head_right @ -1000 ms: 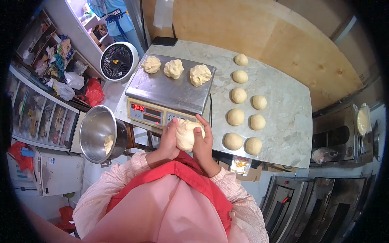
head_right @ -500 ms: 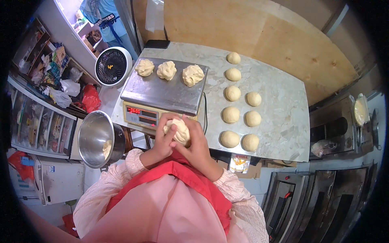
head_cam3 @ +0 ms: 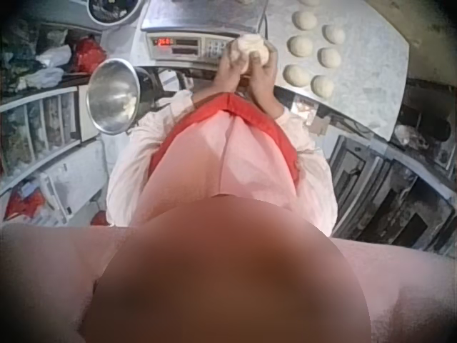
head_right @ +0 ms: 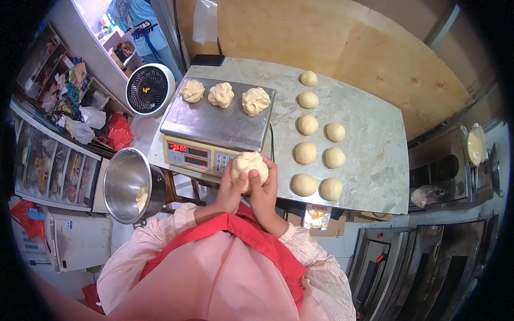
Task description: Portioning dough using scissors and a digital scale, then shaping the pieces into round balls.
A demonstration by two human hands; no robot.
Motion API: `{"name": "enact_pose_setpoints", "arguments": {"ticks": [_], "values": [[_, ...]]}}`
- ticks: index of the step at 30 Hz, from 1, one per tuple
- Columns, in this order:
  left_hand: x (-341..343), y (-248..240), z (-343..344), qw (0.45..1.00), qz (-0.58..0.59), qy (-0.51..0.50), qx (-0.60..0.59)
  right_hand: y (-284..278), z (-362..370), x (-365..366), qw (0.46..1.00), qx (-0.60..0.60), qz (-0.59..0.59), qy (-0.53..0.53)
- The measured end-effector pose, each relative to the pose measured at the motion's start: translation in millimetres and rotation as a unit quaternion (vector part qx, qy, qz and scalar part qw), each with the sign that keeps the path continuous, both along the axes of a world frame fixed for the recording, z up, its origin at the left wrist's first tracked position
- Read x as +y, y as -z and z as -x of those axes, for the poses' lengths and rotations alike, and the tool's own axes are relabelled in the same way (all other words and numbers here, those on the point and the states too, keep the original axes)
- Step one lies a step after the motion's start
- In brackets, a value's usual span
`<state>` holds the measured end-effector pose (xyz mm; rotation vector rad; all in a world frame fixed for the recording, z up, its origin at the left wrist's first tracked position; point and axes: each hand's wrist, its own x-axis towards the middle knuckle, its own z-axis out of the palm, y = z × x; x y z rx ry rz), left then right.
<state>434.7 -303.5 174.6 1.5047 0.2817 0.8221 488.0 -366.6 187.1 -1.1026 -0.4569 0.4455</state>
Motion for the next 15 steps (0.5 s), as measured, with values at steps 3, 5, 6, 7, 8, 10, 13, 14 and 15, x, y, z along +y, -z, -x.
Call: {"name": "enact_pose_setpoints", "arguments": {"ticks": [3, 5, 6, 7, 8, 10, 13, 14, 15], "values": [[8, -10, 0, 0.959, 0.273, 0.075, 0.010, 4, -4, 2, 0.997, 0.072, -0.035, -0.007], [11, -17, -1, 0.903, 0.413, 0.120, -0.016, 2, -8, 1, 0.995, 0.094, -0.041, -0.005], [12, -15, -2, 0.893, 0.436, 0.105, -0.031, 2, -12, 0, 0.996, 0.081, -0.017, -0.044], [13, -13, -3, 0.893, 0.436, 0.106, -0.032, 1, -15, -2, 0.994, 0.069, 0.008, -0.083], [15, -10, -2, 0.910, 0.407, 0.064, -0.053, 1, -19, -4, 0.994, 0.069, 0.009, -0.082], [22, -9, 1, 0.923, 0.377, 0.022, -0.074, -4, -25, -8, 0.988, -0.057, 0.081, -0.123], [32, -11, 3, 0.989, 0.144, -0.033, 0.010, -20, -22, 0, 0.936, -0.334, 0.107, 0.018], [33, -12, 3, 0.997, -0.037, -0.061, 0.017, -17, -18, 2, 0.978, -0.199, 0.061, -0.024], [33, -13, 2, 0.972, -0.217, -0.086, 0.023, -15, -17, 2, 0.978, -0.200, 0.061, -0.022]]}}
